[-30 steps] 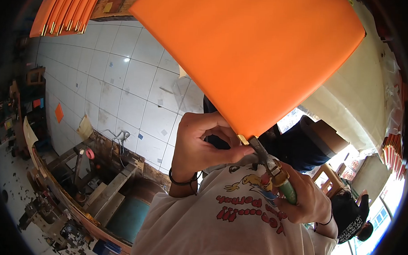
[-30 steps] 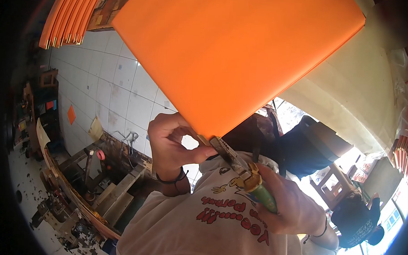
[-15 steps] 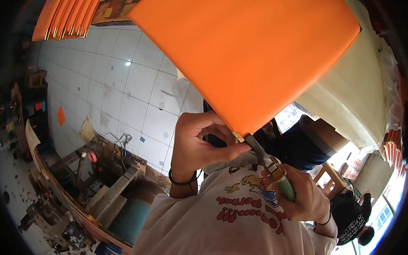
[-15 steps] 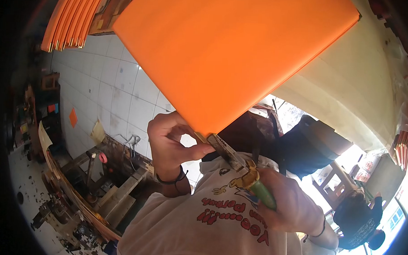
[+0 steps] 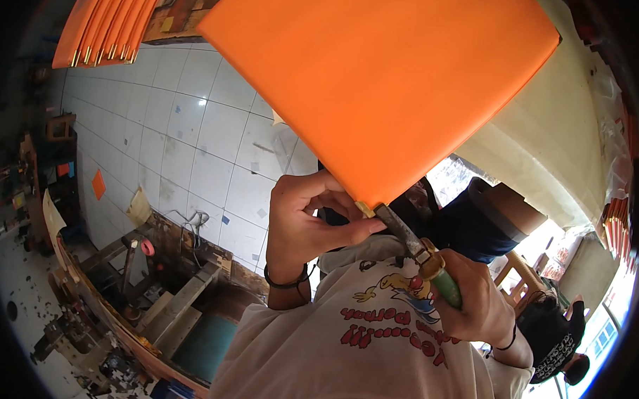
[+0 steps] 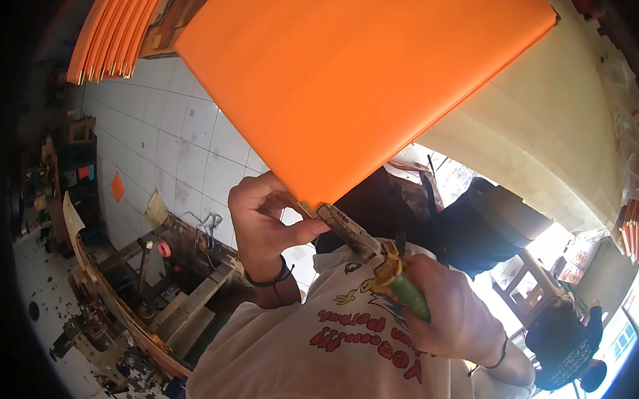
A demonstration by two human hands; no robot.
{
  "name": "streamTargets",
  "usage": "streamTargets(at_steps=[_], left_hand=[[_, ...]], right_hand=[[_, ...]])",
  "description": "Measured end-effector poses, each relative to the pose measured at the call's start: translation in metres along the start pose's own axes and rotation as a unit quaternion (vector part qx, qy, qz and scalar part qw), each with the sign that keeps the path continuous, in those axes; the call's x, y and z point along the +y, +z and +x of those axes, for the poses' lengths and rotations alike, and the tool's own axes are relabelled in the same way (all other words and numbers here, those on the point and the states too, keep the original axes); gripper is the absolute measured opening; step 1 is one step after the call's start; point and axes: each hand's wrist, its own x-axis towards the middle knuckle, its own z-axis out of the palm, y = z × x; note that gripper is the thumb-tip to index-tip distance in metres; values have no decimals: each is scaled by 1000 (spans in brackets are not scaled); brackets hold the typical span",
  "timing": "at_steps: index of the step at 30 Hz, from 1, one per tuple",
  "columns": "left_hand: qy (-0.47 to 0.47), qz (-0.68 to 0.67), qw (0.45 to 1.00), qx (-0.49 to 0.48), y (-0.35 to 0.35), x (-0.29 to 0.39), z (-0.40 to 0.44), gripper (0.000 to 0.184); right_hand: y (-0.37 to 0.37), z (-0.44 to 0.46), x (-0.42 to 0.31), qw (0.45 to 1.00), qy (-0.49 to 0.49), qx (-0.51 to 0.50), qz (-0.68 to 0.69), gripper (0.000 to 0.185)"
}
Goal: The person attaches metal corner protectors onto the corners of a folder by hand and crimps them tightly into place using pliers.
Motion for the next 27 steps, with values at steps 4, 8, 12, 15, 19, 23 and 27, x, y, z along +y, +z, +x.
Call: streamTargets(at_steps=[4,8,12,15,19,23,27], left_hand=[[0,13,1000,-5,-2,1,0,28],[3,12,1000,-3,-1,1,1,29],[4,8,1000,-9,-2,1,0,29],[11,20,1000,-14,-5,0,0,29],[14,19,1000,-15,-5,-1,0,29],[9,2,1000,0,-4,-2,-3,30],[-1,-6,1000,1,-1,0,-3,31]], right_hand=[[8,-3,-6,994,37,93,46,37],[6,5,-4,996,25,75,48,41],[-1,13,-6,997,65,35,35,39],[-6,15,-11,993,100,23,62,36],[-10,15,-3,990,75,20,116,34],[-9,3,-6,991,48,57,107,35],[-7,3,9,998,-48,-17,26,42]])
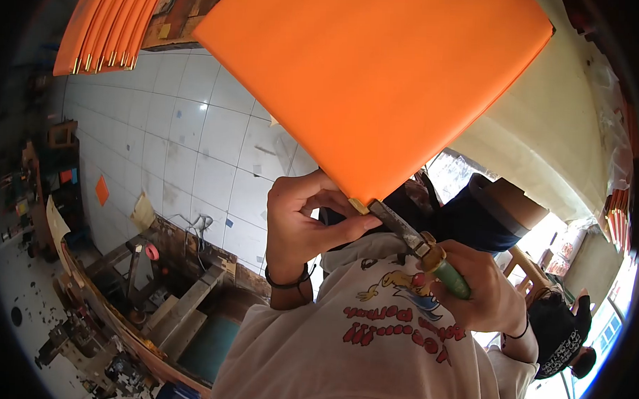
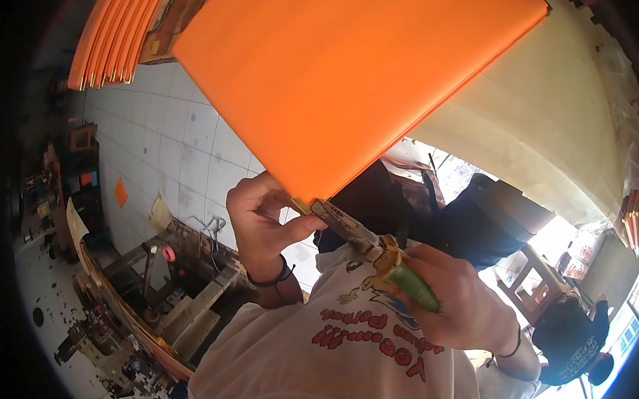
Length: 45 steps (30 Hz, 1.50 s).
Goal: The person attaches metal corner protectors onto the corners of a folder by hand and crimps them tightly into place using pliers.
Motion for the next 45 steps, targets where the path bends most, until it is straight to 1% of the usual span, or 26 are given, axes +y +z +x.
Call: streamTargets(at_steps=[3,6,9,12,15,18,21,24,26,28,30,33,36,39,42,44,45], left_hand=[[10,9,1000,-8,-1,-1,0,32],[11,2,1000,-5,-1,-1,1,31],[16,6,1000,-9,0,1,3,30],[12,4,1000,3,4,4,4,29],[17,0,1000,7,5,2,3,28],[19,15,1000,1,4,2,3,28],[11,14,1000,14,6,2,2,28],[13,17,1000,11,5,1,1,28],[15,23,1000,9,4,0,1,27],[17,31,999,9,3,-1,1,27],[18,42,999,8,4,-2,1,27],[8,26,999,19,6,0,1,28],[2,48,999,8,3,-1,2,28],[-3,52,999,10,2,0,-1,28],[-5,45,999,5,2,4,2,29],[-9,31,999,-15,0,8,4,25],[-13,26,999,-23,-2,10,3,23]], right_hand=[[5,2,-2,997,28,-2,70,43],[2,3,-10,990,76,-15,116,42],[-2,4,-11,995,38,-33,83,41],[-1,2,0,995,21,-61,75,48],[-2,1,1,996,15,-56,71,48],[0,1,3,996,-7,-43,72,50],[-1,5,-11,993,51,2,104,44],[-2,4,-12,997,68,-6,40,39],[7,-3,-4,992,88,58,72,33],[10,-3,-4,987,91,96,86,28],[8,7,-12,987,78,109,82,24],[-5,15,-13,993,108,35,37,33],[-4,19,-3,994,100,34,31,34],[-10,20,3,992,118,-20,37,34],[-15,20,6,993,102,-36,41,35],[-6,10,4,991,67,67,91,23],[-3,6,4,990,58,86,92,20]])
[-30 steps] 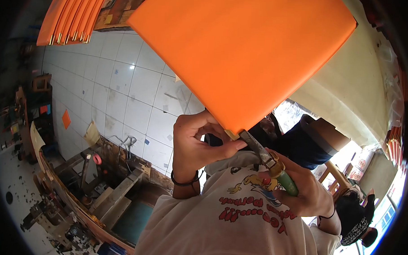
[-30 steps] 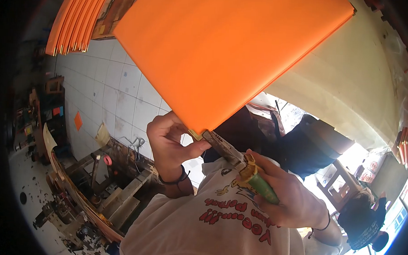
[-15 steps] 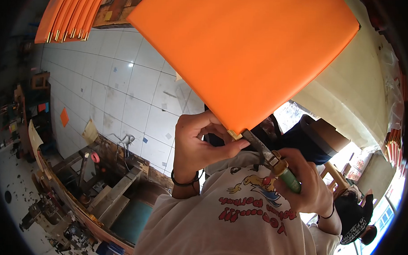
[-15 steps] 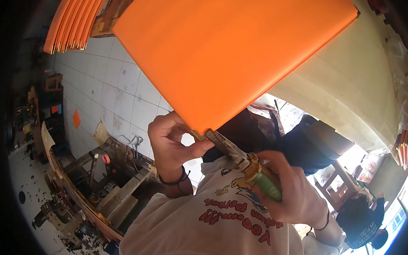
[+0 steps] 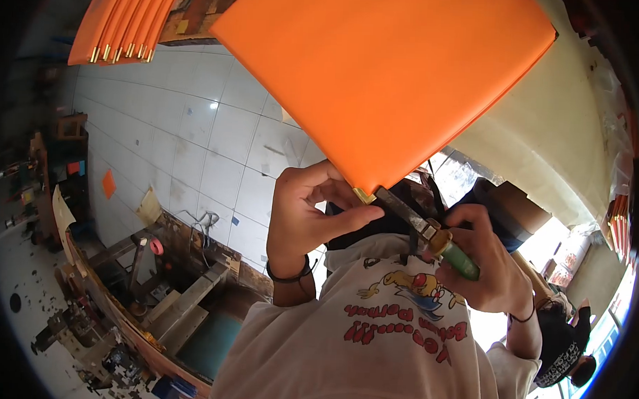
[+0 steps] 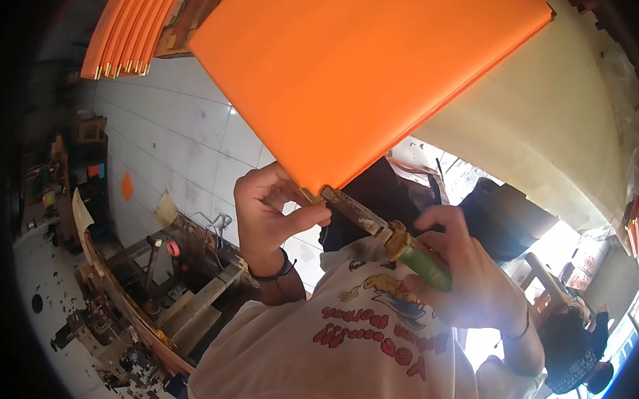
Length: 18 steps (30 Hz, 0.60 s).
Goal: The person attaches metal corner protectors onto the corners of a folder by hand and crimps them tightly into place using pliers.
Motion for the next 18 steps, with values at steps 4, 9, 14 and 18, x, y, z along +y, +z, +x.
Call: streamTargets(at_steps=[4,9,14,18], left_hand=[[-76,-108,991,-7,-4,8,-4,16],[-89,-112,990,-3,-3,10,-6,16],[-92,-81,992,28,-3,14,-7,20],[-65,-46,989,124,-4,21,4,27]], right_hand=[[-4,-10,3,998,-30,-22,-51,23],[1,0,8,994,-82,-71,22,36],[-8,-2,25,990,-109,-89,13,38],[-22,-6,62,985,-140,-87,-46,37]])
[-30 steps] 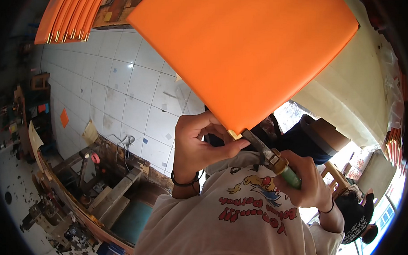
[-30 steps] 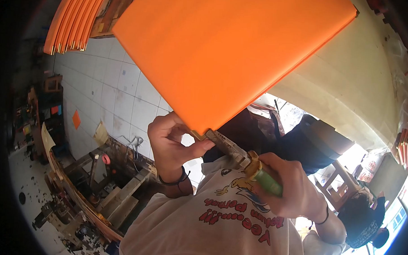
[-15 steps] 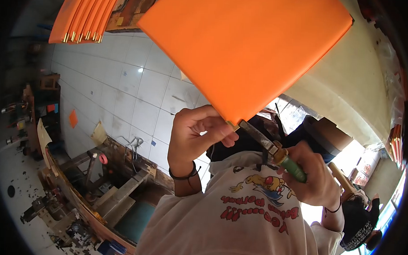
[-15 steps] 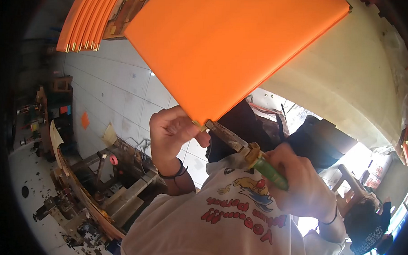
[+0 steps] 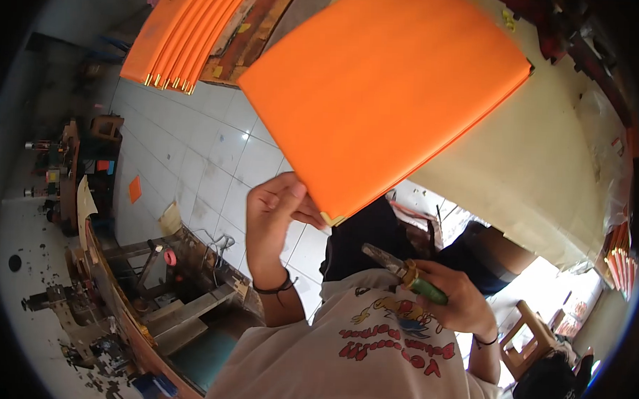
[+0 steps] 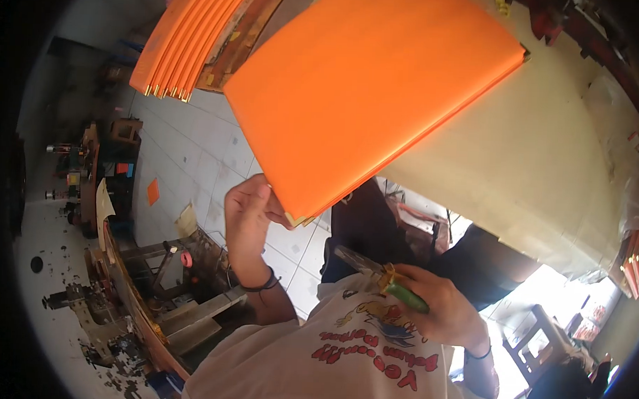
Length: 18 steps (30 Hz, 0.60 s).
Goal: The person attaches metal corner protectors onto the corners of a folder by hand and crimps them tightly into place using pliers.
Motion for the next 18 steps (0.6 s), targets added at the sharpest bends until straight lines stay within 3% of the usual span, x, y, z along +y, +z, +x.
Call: streamTargets(at_steps=[4,8,9,12,18], left_hand=[[-5,24,997,74,-1,12,19,28],[-31,63,995,66,-2,22,37,31],[-21,55,994,88,3,22,37,31],[-19,49,993,108,7,17,31,31],[-31,14,990,139,34,7,-4,32]], right_hand=[[0,-20,32,997,56,41,26,39],[0,-38,60,993,47,92,-52,40],[-3,-40,61,994,72,82,-12,39],[-10,-45,73,992,35,95,-70,37],[-25,-51,71,993,-4,107,-39,27]])
